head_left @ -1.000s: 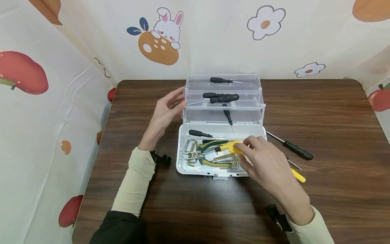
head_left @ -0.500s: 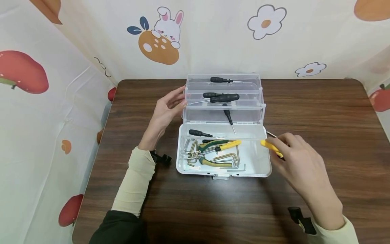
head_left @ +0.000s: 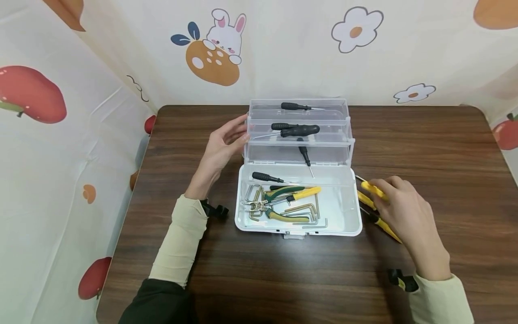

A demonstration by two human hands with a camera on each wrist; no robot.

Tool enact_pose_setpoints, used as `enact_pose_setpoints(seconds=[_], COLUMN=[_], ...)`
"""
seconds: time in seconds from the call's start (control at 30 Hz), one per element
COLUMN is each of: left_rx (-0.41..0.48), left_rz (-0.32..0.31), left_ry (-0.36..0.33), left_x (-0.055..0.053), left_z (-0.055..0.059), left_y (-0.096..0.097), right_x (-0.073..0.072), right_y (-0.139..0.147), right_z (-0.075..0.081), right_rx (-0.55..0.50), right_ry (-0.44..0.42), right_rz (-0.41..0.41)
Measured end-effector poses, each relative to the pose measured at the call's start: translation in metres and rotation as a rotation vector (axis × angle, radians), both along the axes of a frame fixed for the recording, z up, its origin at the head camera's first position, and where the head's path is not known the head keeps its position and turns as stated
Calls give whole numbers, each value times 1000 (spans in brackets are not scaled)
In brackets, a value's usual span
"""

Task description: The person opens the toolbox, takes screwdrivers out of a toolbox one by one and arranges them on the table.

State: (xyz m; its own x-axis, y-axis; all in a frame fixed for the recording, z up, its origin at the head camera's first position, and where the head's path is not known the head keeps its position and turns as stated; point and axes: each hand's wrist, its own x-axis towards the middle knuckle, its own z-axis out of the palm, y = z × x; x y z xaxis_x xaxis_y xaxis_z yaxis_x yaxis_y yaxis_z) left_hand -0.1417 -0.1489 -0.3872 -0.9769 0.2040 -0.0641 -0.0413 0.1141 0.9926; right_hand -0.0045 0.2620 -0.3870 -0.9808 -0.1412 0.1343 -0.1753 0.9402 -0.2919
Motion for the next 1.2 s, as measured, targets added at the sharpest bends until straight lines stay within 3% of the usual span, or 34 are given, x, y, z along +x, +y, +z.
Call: enact_pose_setpoints(seconds=[0.2, 0.57, 1.0, 1.2], left_rx=[-27, -27, -20, -19], left_rz=[2, 0, 4, 3], left_ry=[-6, -7, -13, -6], left_x=[-1, 0, 1, 1], left_z=[-1, 1, 1, 0], left_y=[0, 1, 1, 0], right_x=[-4, -8, -7, -4], right_y=[7, 11, 6, -4], right_z=[-15, -20, -18, -8], right_rx=[2, 39, 60, 31], right_ry=[-49, -133, -115, -39], right_rz=[-11, -5, -15, -36])
